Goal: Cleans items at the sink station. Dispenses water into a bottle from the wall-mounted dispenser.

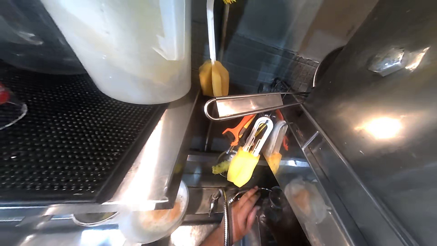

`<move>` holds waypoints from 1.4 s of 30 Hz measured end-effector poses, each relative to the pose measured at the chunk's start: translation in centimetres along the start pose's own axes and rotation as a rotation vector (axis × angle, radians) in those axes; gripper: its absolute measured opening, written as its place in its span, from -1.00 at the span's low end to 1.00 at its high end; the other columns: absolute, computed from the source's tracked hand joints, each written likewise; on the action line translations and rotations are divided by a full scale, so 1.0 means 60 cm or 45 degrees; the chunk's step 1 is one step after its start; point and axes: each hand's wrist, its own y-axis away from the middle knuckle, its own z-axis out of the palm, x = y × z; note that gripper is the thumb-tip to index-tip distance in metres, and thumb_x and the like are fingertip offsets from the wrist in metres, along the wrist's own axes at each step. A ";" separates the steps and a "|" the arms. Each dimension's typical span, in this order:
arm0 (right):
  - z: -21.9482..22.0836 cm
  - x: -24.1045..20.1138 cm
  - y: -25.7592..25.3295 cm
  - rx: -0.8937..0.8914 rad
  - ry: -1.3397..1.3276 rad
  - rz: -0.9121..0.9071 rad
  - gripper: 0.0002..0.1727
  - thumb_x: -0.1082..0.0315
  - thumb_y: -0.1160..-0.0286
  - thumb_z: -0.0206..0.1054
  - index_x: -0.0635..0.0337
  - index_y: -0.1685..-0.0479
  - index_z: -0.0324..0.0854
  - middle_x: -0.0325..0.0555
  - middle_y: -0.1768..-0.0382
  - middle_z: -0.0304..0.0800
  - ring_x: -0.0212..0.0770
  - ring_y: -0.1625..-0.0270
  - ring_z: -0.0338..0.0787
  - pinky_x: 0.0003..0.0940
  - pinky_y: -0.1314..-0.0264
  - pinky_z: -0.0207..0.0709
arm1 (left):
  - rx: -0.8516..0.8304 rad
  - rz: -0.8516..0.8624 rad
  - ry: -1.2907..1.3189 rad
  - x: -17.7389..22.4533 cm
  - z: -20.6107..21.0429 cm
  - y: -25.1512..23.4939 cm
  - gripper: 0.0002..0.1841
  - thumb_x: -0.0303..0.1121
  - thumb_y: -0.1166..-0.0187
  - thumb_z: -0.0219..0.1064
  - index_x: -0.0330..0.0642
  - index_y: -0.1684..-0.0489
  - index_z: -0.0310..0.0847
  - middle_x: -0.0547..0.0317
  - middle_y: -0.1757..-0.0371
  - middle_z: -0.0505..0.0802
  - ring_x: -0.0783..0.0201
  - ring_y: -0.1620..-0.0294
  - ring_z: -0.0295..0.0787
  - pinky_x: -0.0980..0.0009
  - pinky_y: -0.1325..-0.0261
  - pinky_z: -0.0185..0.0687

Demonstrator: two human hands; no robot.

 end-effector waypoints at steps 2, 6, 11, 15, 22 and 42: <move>-0.001 0.010 -0.009 -0.065 0.093 0.079 -0.13 0.39 -0.32 0.59 0.58 -0.64 0.27 0.31 -0.50 0.58 -0.14 -0.55 0.58 -0.40 -0.67 0.31 | -0.028 -0.011 0.019 -0.005 -0.001 0.021 -0.63 -0.27 -0.78 0.21 -0.26 -0.41 0.65 -0.06 -0.54 0.69 0.18 -0.59 0.61 0.27 -0.63 0.57; 0.061 0.260 -0.072 0.088 0.029 -0.367 -0.06 0.03 -0.28 0.64 0.51 -0.55 0.37 0.32 -0.35 0.69 0.02 -0.44 0.69 -0.17 -0.53 0.55 | -0.264 -0.274 0.051 0.002 -0.019 0.051 -0.62 -0.18 -0.82 0.18 -0.11 -0.45 0.67 0.09 -0.43 0.79 0.32 -0.47 0.70 0.31 -0.60 0.57; 0.054 0.262 -0.064 -0.009 0.136 -0.212 0.08 -0.02 -0.21 0.68 0.43 -0.68 0.25 0.39 -0.42 0.62 0.20 -0.42 0.68 0.06 -0.50 0.54 | -0.488 -1.035 0.629 0.016 -0.056 0.082 -0.66 -0.22 -0.73 0.30 -0.09 -0.38 0.67 0.18 -0.04 0.92 0.32 0.17 0.93 0.28 -0.03 0.91; 0.070 0.269 -0.060 0.044 0.129 -0.295 0.15 -0.02 -0.19 0.69 0.44 -0.73 0.14 0.36 -0.48 0.58 0.12 -0.49 0.66 -0.04 -0.56 0.53 | -0.433 -1.295 1.012 0.008 -0.070 0.128 -0.67 -0.40 -0.73 0.25 -0.23 -0.39 0.62 0.01 -0.16 0.87 0.10 0.00 0.91 0.10 -0.14 0.89; 0.098 0.278 -0.071 0.034 -0.238 -0.284 -0.20 0.25 -0.19 0.69 0.47 -0.44 0.47 0.17 -0.27 0.76 -0.23 -0.33 0.75 -0.36 -0.42 0.60 | -0.517 -1.724 1.315 0.014 -0.052 0.155 -0.58 -0.16 -0.83 0.14 -0.13 -0.55 0.46 0.08 -0.36 0.77 0.10 -0.26 0.79 0.03 -0.30 0.75; 0.117 0.229 -0.066 0.165 -0.121 -0.101 0.30 0.18 0.19 0.85 0.47 -0.72 0.12 0.39 -0.50 0.53 0.13 -0.50 0.61 -0.01 -0.56 0.52 | -0.153 -2.041 1.565 -0.014 0.063 0.128 -0.47 -0.39 -0.76 0.19 -0.19 -0.70 0.20 -0.17 -0.39 0.72 -0.04 -0.23 0.80 0.03 -0.27 0.75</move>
